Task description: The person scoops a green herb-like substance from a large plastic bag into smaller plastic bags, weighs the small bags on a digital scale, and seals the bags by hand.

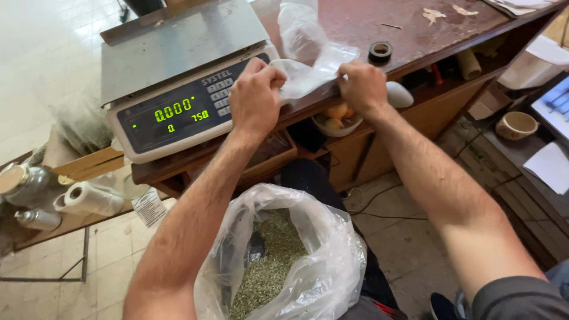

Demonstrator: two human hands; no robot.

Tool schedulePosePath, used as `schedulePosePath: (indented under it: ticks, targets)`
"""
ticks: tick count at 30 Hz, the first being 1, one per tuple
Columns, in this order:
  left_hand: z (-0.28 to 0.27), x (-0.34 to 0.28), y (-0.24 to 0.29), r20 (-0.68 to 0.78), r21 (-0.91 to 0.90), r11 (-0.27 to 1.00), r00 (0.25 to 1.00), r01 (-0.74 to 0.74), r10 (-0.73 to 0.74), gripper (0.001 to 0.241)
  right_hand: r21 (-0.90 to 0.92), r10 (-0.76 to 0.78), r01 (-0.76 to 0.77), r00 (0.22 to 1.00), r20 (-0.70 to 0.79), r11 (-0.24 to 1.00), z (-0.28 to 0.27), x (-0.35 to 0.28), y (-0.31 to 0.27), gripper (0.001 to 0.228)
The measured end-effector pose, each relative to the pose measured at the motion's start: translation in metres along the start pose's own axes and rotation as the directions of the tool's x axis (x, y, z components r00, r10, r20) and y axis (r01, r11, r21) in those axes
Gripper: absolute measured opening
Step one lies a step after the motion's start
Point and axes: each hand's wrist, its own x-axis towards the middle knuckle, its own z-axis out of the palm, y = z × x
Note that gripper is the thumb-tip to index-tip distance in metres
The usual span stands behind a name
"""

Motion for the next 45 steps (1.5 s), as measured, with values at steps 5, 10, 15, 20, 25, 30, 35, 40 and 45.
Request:
schedulePosePath:
  ticks: [5,10,15,20,25,30,35,40,45]
  targets:
    - [-0.038,-0.007,-0.016,-0.306,-0.034,0.984,0.939,-0.175,0.156,0.008,-0.149,-0.027,0.039,0.996,0.08,0.988,-0.014,0.027,-0.005,0.025]
    - [-0.102,-0.035,-0.026,-0.269,-0.188,0.98,0.963,-0.064,0.011,0.008,-0.057,0.074,-0.063,0.974,0.214,0.996,-0.039,0.031,-0.02,0.055]
    - [-0.159,-0.084,-0.024,-0.294,-0.212,0.972,0.955,-0.1,0.034,0.027,0.089,0.011,-0.025,0.987,0.157,0.996,-0.085,-0.016,-0.044,0.072]
    - [-0.172,-0.125,-0.007,-0.116,-0.159,0.985,0.992,-0.071,0.053,0.008,0.745,-0.084,-0.04,0.988,0.128,0.665,-0.156,-0.09,-0.136,0.058]
    - [-0.165,-0.154,0.033,-0.065,-0.139,0.966,0.976,-0.216,0.209,0.006,0.9,-0.369,-0.006,0.911,0.186,0.437,-0.187,-0.117,-0.214,0.061]
    - [-0.179,-0.174,0.04,0.02,-0.068,0.965,0.967,-0.251,0.253,0.014,0.895,-0.386,0.153,0.922,0.024,0.419,-0.195,-0.125,-0.239,0.005]
    - [-0.164,-0.181,0.02,-0.1,0.066,0.986,0.982,-0.152,0.158,0.052,0.836,-0.422,0.208,0.906,0.03,0.507,-0.202,-0.133,-0.24,0.007]
    - [-0.163,-0.183,0.013,-0.052,-0.094,0.988,0.992,-0.119,0.115,0.033,0.815,-0.383,0.222,0.924,0.0,0.535,-0.193,-0.13,-0.233,0.007]
    - [-0.155,-0.187,0.006,0.023,-0.206,0.977,0.999,0.052,-0.048,0.011,0.835,-0.381,0.194,0.925,0.019,0.515,-0.191,-0.134,-0.233,0.012]
